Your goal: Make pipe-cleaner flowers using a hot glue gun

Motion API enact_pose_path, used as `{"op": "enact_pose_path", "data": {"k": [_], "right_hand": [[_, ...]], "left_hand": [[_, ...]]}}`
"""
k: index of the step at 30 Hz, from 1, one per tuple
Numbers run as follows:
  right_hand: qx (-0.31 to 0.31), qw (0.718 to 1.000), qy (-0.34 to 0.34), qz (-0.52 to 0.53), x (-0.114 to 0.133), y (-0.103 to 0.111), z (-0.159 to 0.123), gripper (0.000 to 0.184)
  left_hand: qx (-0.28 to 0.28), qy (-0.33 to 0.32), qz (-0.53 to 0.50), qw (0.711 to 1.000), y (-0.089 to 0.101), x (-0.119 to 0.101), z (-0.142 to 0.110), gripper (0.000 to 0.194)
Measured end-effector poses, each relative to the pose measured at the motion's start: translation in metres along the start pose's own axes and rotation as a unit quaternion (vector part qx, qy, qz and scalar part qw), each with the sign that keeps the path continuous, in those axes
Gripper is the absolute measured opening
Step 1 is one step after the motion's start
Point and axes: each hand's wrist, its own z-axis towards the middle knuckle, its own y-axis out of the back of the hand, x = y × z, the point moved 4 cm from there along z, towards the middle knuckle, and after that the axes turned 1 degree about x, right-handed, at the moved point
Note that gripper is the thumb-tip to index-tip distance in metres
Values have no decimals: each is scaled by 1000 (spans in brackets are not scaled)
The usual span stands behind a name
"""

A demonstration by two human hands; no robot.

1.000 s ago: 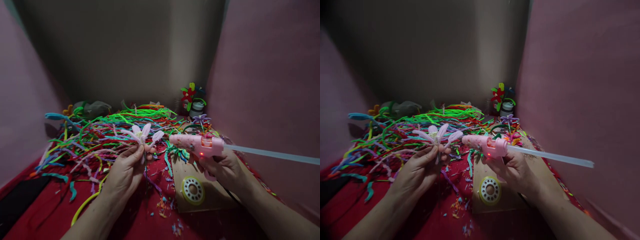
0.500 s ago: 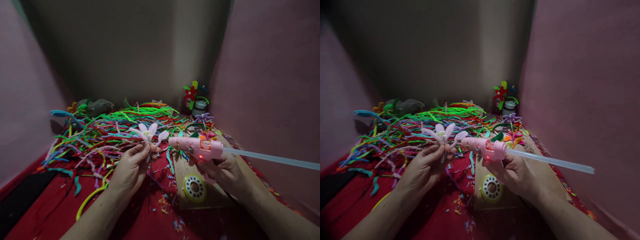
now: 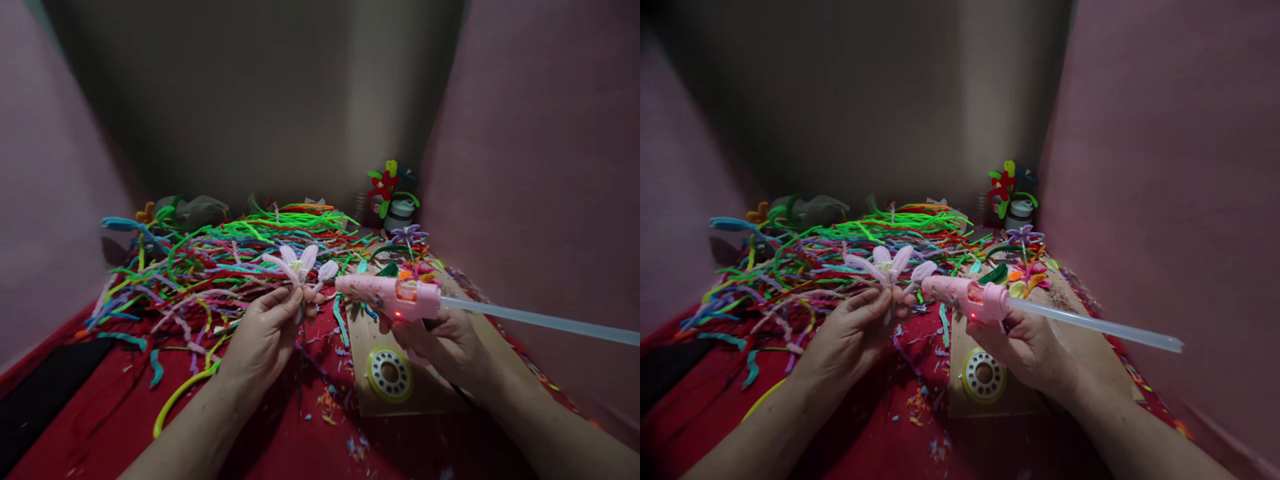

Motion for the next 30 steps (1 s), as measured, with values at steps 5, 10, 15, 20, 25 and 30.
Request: {"op": "enact_pose_path", "data": {"k": [5, 10, 15, 20, 25, 30], "right_hand": [[7, 1000, 6, -9, 4, -1, 0, 25], [12, 1000, 12, -25, 0, 0, 0, 27], [-10, 999, 31, -34, 1, 2, 0, 21], [-21, 999, 34, -28, 6, 1, 1, 21], [-21, 999, 28, -6, 7, 1, 2, 17], [-19, 999, 43, 8, 11, -1, 3, 15]], "left_hand": [[-1, 2, 1, 1000, 0, -1, 0, 9], [1, 1, 4, 1000, 1, 0, 1, 9], [3, 2, 5, 1000, 1, 0, 0, 10], [6, 2, 4, 1000, 1, 0, -1, 9], [13, 2, 12, 1000, 2, 1, 0, 8], [7, 1, 2, 1000, 2, 1, 1, 9]]}}
